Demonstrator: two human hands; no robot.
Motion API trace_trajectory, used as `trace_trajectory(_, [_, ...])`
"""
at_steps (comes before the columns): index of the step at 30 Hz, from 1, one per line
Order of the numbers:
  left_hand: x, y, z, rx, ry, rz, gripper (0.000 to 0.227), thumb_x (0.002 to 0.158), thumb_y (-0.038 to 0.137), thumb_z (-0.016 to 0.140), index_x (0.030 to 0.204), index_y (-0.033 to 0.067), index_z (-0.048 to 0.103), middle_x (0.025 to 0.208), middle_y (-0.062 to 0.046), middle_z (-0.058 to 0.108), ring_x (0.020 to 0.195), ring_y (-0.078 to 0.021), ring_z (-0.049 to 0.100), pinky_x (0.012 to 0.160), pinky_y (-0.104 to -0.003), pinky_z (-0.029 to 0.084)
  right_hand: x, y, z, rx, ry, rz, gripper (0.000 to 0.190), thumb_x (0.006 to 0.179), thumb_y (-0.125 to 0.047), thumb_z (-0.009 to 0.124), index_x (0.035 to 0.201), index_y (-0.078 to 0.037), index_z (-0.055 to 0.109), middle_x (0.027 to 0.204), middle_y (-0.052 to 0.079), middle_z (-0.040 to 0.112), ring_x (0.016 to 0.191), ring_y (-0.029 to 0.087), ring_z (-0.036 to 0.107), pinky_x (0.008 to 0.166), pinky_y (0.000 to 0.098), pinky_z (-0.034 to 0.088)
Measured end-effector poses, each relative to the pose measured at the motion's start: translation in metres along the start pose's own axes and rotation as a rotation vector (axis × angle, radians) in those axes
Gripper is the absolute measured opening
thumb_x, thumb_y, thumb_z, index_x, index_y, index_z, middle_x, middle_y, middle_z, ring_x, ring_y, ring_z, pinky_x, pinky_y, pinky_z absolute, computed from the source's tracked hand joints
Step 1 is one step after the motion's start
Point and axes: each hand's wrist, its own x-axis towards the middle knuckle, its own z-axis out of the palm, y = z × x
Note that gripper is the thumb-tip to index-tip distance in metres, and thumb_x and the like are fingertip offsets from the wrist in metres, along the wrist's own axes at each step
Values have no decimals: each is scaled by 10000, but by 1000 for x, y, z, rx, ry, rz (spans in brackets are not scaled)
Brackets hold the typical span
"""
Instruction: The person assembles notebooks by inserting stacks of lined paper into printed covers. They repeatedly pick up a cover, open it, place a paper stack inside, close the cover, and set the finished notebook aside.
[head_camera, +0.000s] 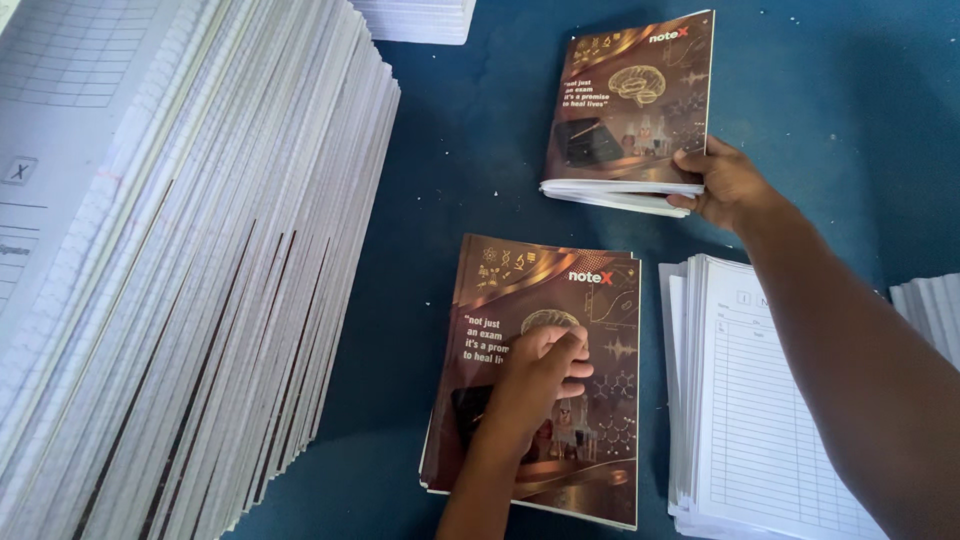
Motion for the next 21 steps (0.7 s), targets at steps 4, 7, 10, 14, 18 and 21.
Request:
trace_trajectory(4, [-1,0,-1,-16,6,-12,551,953,397,568,1285,-40,615,1185,-192,709,1107,-289,723,907,-388,601,8,2,1,2,10,38,301,1014,-206,600,1314,-185,611,1128,16,644,992,164,649,745,364,611])
trace_trajectory(7, [-1,1,-1,-19,7,-11,559,951,401,574,1287,-45,608,1184,-198,705,1104,-295,723,905,-393,604,11,3,1,-44,38,53,291,1008,-184,592,1296,-145,599,1134,38,646,1002,186,668,743,392,641])
trace_trajectory(10, [-1,-1,-2,-13,5,9,573,957,408,573,1295,-55,596,1184,-208,702,1101,-299,726,902,-394,611,12,6,5,-92,79,43,287,1000,-156,607,1275,-72,593,1150,95,655,1017,249,698,740,406,676])
trace_trajectory(14, [0,-2,-1,-7,8,24,583,951,406,577,1292,-66,603,1179,-217,706,1094,-308,728,887,-399,614,7,4,12,-172,178,18,282,957,-148,665,1215,-39,635,1144,148,685,969,290,728,668,382,651])
trace_trajectory(18, [-1,-3,-1,-4,2,37,593,957,415,574,1295,-71,601,1196,-220,703,1108,-309,726,886,-393,612,-2,0,21,-417,301,-37,223,904,-185,738,1075,-41,730,1043,179,738,869,283,745,607,349,642])
trace_trajectory(21, [-2,-2,-1,-5,2,49,598,958,423,576,1301,-67,593,1205,-220,703,1110,-309,727,882,-388,616,-9,-4,27,-637,431,-49,226,857,-256,782,981,-67,770,976,177,767,812,268,750,660,371,620])
